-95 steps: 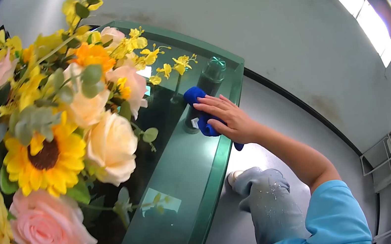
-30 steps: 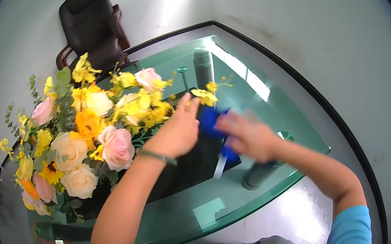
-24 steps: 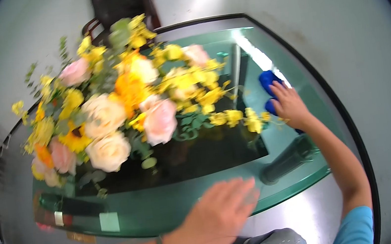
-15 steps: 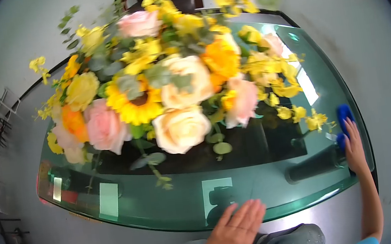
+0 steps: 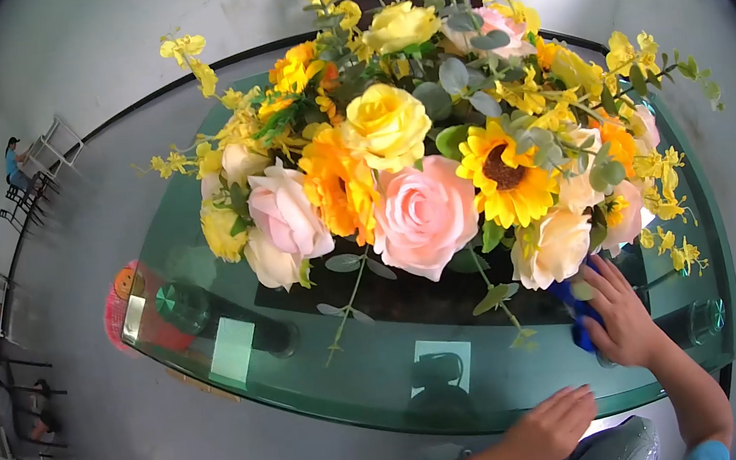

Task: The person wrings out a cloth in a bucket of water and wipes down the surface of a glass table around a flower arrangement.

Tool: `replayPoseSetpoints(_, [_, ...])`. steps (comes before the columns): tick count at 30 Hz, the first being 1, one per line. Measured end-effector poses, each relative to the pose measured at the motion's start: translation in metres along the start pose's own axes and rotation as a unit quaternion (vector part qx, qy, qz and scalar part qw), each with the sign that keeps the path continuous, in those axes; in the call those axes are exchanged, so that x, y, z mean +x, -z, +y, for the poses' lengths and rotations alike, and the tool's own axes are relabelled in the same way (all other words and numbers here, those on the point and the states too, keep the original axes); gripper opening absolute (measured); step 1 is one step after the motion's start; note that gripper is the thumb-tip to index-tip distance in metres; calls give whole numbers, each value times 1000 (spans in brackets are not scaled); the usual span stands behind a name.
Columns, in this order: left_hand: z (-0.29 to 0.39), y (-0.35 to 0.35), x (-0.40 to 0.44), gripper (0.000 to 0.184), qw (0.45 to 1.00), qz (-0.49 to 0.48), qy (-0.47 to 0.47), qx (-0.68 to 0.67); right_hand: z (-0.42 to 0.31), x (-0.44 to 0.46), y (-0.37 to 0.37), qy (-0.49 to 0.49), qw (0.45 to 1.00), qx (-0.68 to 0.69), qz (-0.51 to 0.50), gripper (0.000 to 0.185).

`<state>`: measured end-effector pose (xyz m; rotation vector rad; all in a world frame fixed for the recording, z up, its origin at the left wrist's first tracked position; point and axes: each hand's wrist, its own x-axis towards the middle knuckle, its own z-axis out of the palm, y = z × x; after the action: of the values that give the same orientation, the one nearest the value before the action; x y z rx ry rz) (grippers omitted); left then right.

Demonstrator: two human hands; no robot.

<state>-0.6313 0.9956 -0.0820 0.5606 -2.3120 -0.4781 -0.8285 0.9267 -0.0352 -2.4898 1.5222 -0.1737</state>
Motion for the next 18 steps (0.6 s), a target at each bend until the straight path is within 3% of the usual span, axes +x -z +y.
replayPoseSetpoints(1, [-7,15,-3,35,996,37,20,-81,-1,13,-5,-22,999,6,26,53])
replayPoseSetpoints(4, [-23,79,-37,29,978,183,95,-37,4,33,-10,-69,995,14,75,47])
replayPoseSetpoints(5, [-35,97,-67,26,973,170,153,-24,5,36,-10,-96,991,24,90,45])
replayPoseSetpoints(6, [-38,124,-63,26,953,222,158,133,7,41,-7,-98,990,17,102,45])
replayPoseSetpoints(7, [-48,146,-65,44,929,259,173,199,9,47,-2,-121,990,0,79,44])
replayPoseSetpoints(8, [-59,171,-53,56,924,254,165,234,11,51,-2,-143,988,-14,54,44])
replayPoseSetpoints(11, [-89,228,19,91,933,184,117,285,39,70,-30,-98,982,-9,160,43])
replayPoseSetpoints(13, [-122,234,59,96,971,196,92,99,45,81,-39,-62,968,7,242,41])
replayPoseSetpoints(14, [-130,241,84,95,964,184,66,181,43,83,-36,-58,967,7,250,41])
replayPoseSetpoints(16, [-150,239,128,98,972,142,106,156,41,91,-28,-53,962,92,250,39])
replayPoseSetpoints(18, [-159,235,157,98,959,97,123,238,54,97,-29,-31,961,129,242,37])
